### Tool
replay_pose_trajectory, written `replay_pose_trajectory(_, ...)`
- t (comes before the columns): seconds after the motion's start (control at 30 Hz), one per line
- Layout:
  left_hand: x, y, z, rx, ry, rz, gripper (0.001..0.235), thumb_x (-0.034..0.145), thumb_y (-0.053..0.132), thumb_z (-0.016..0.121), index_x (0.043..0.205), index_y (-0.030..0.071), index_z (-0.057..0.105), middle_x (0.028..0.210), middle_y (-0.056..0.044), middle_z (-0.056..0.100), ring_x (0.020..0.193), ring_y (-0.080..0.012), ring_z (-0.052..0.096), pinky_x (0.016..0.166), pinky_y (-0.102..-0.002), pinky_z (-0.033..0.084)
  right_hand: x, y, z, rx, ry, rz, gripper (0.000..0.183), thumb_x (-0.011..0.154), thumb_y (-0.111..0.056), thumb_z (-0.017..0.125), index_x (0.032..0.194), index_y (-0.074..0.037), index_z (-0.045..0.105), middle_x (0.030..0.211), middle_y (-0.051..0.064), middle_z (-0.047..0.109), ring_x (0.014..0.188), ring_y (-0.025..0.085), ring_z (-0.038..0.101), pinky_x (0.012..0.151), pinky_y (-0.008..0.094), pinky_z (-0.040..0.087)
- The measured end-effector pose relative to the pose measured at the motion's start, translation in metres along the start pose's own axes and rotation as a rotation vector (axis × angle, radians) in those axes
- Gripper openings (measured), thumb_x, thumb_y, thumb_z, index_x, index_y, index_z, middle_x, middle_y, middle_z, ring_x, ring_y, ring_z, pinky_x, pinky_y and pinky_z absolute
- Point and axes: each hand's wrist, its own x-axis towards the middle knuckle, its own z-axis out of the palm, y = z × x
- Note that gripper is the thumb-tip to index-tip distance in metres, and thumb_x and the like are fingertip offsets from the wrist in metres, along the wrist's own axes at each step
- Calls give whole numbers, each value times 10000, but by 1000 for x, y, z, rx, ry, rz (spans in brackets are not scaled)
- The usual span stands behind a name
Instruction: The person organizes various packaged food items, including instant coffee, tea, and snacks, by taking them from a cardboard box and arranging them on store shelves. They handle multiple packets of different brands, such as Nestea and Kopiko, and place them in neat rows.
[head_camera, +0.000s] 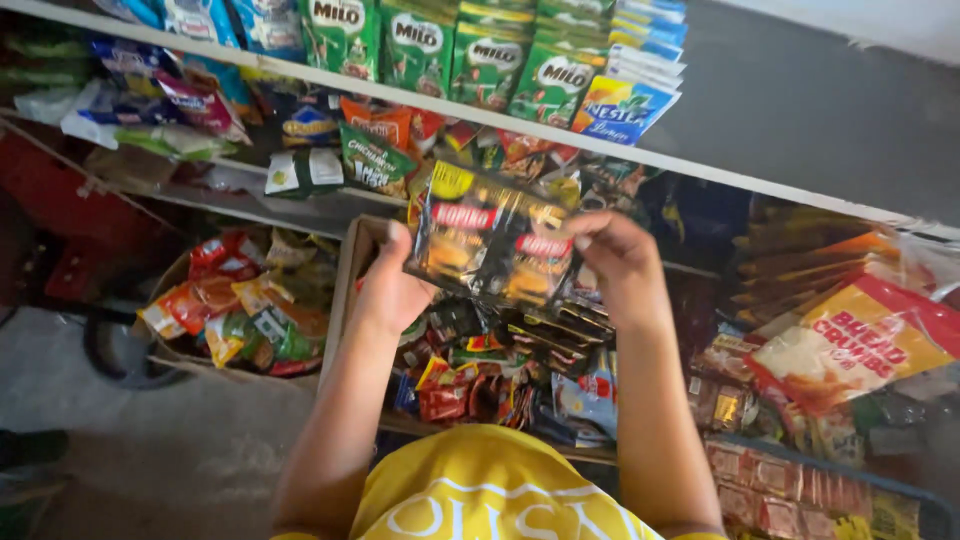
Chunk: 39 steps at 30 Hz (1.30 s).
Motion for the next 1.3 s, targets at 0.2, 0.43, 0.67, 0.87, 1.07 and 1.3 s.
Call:
replay_pose_trajectory(0.2, 8, -17, -17, 247, 149, -270, 635, 781, 385, 773, 1301, 48, 635, 1181, -79, 739, 1033, -203, 711, 900, -409, 563, -8, 9, 5, 172, -118, 16, 357, 951, 40, 604, 1282, -94, 597, 1154, 22, 676, 930, 78, 557, 789, 227, 442)
replay_pose_trajectory(0.43, 15, -12, 8, 911, 154, -26, 431, 857, 202, 803, 1223, 19, 667, 1110, -77, 746, 983, -151, 707, 854, -339, 584, -9, 75, 6, 169, -90, -81, 534, 941, -177, 695, 1445, -104, 534, 1350, 52, 619, 1256, 161, 554, 1089, 326, 413)
replay_pose_trajectory(0.67, 8, -15, -6, 1036, 217, 159, 608, 895, 266, 814, 1345, 1, 502, 1155, -158, 664, 1060, -274, 687, 890, -381, 531, -5, 62, 13, -60, 151, 44, 353, 915, -158, 743, 1231, -16, 678, 1109, 52, 738, 1041, 175, 657, 957, 337, 526)
replay_pose_trajectory(0.87, 21, -3, 17, 1069, 43, 347, 864, 864, 260, 853, 1527, 38, 344, 1432, -164, 544, 1324, -248, 569, 1095, -376, 486, 3, -2, 7, 238, 178, -71, 241, 962, -67, 680, 1194, -6, 649, 1071, 66, 711, 977, 158, 666, 887, 312, 561)
replay_pose_trajectory(1.07, 25, 1, -7, 867, -213, 149, 846, 835, 197, 867, 1517, 36, 392, 1449, -145, 585, 1335, -241, 584, 1081, -395, 496, -19, -94, -24, 343, 353, -535, 178, 1026, 52, 662, 1194, 4, 626, 1053, 80, 673, 887, 159, 630, 821, 291, 525)
replay_pose_trajectory(1.3, 31, -42, -9, 1134, -67, -161, 388, 972, 265, 669, 1318, 89, 657, 1211, -76, 737, 1098, -204, 717, 931, -370, 596, -47, -119, -46, 336, 423, -639, 76, 1160, 20, 644, 1198, 72, 604, 1065, 130, 651, 891, 186, 592, 861, 308, 489)
